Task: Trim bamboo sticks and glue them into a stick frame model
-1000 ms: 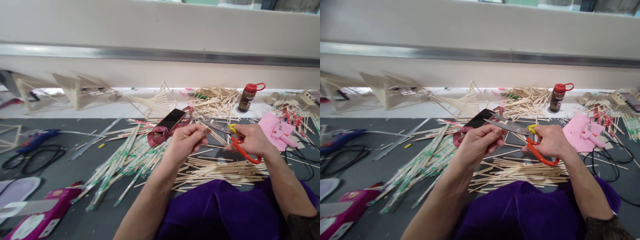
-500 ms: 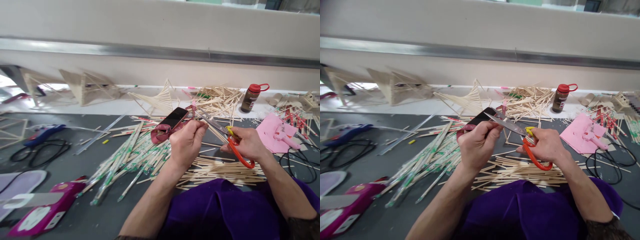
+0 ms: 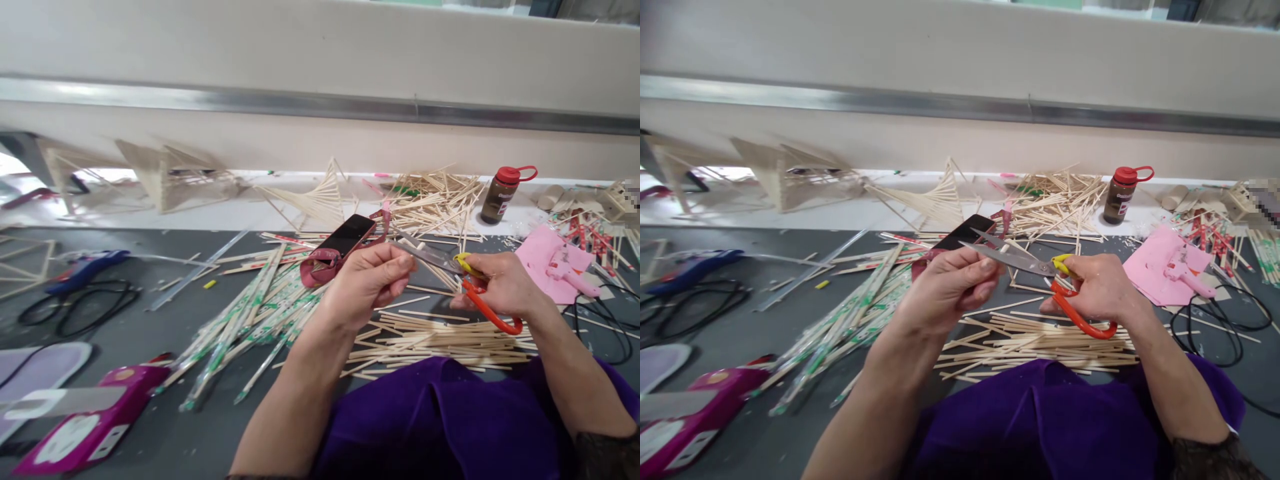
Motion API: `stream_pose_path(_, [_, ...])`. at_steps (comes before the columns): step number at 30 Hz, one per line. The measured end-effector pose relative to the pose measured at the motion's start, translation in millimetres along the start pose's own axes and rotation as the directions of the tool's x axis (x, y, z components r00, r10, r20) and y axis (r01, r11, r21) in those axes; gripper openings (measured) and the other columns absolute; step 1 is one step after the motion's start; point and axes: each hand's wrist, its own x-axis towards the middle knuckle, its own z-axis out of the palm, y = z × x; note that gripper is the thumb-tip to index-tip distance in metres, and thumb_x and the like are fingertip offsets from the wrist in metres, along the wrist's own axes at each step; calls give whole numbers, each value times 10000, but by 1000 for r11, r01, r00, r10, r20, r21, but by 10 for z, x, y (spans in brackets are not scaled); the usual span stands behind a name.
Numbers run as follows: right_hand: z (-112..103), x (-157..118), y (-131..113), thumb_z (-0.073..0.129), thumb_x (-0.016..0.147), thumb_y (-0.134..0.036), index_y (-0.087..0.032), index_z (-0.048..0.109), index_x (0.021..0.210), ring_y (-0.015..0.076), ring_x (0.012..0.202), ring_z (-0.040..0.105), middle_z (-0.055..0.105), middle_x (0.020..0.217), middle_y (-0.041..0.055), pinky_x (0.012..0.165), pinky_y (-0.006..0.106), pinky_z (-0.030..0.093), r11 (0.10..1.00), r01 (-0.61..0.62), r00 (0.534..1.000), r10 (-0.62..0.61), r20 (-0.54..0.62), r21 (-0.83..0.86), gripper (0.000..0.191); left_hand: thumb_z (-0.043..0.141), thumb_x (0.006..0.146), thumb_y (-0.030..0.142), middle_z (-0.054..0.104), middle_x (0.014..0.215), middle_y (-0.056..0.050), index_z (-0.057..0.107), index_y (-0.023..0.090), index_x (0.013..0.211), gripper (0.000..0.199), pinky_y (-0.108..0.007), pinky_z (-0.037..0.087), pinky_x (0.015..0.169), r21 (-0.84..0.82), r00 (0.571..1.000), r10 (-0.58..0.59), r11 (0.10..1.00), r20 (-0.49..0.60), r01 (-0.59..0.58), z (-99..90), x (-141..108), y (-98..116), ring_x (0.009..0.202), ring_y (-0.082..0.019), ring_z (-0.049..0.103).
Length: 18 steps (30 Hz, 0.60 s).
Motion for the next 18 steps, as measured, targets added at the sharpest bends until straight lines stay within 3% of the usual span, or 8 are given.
stream_pose_path(5, [-40,1,20,630,671,-741,-217,411,577,89,478,360,421,502,-55,524,261,252,1000,2,1000,-1,10,-15,575,873,542,533,451,405,65,548,163,620,499,-157,86,329,-89,989,-92,991,117,102,-18,54,-45,306,2,191])
stream_pose_path(8, [-22,9,2,631,670,-740,-215,449,598,103,512,394,463,535,-42,542,270,261,995,-87,996,87,-3,-50,561,796,656,505,539,470,35,607,160,685,394,-172,174,332,76,995,88,994,-46,-84,27,67,-93,325,-26,283])
stream_pose_path(9, [-7,12,-13,631,673,-740,-214,466,613,108,524,407,483,553,-37,547,272,266,991,-124,992,123,-8,-57,554,767,700,460,582,514,23,633,162,719,327,-177,234,349,199,965,221,961,-141,-191,44,68,-113,354,-42,350])
stream_pose_path(11, [32,16,-54,634,676,-744,-212,511,658,117,546,433,522,591,-31,560,274,281,982,-181,983,181,-14,-53,546,715,763,346,659,616,10,670,175,770,177,-188,366,434,487,817,514,801,-262,-348,68,67,-158,454,-71,486])
stream_pose_path(13, [71,18,-95,652,663,-749,-211,562,715,123,560,452,542,614,-28,571,276,302,977,-208,978,207,-21,-38,549,676,795,273,704,685,6,680,188,775,87,-200,443,532,692,646,722,598,-247,-404,71,66,-201,542,-90,561])
stream_pose_path(14, [87,19,-111,667,654,-748,-209,584,738,125,565,458,547,620,-27,576,276,311,977,-212,977,211,-26,-36,551,662,808,257,717,703,4,680,191,768,80,-204,459,563,746,588,780,518,-212,-418,66,64,-217,567,-95,579])
stream_pose_path(16, [106,19,-126,691,645,-730,-206,608,752,125,562,454,549,619,-26,574,275,320,977,-212,977,211,-23,-40,541,642,832,247,724,710,3,678,192,754,102,-207,467,589,787,535,832,426,-147,-446,53,55,-234,581,-97,590])
stream_pose_path(18, [105,19,-123,706,654,-691,-205,619,741,119,553,443,546,610,-29,564,272,319,979,-202,979,202,-4,-37,501,636,842,239,710,683,12,678,191,747,115,-202,457,587,782,553,824,423,-121,-458,46,37,-227,571,-91,580])
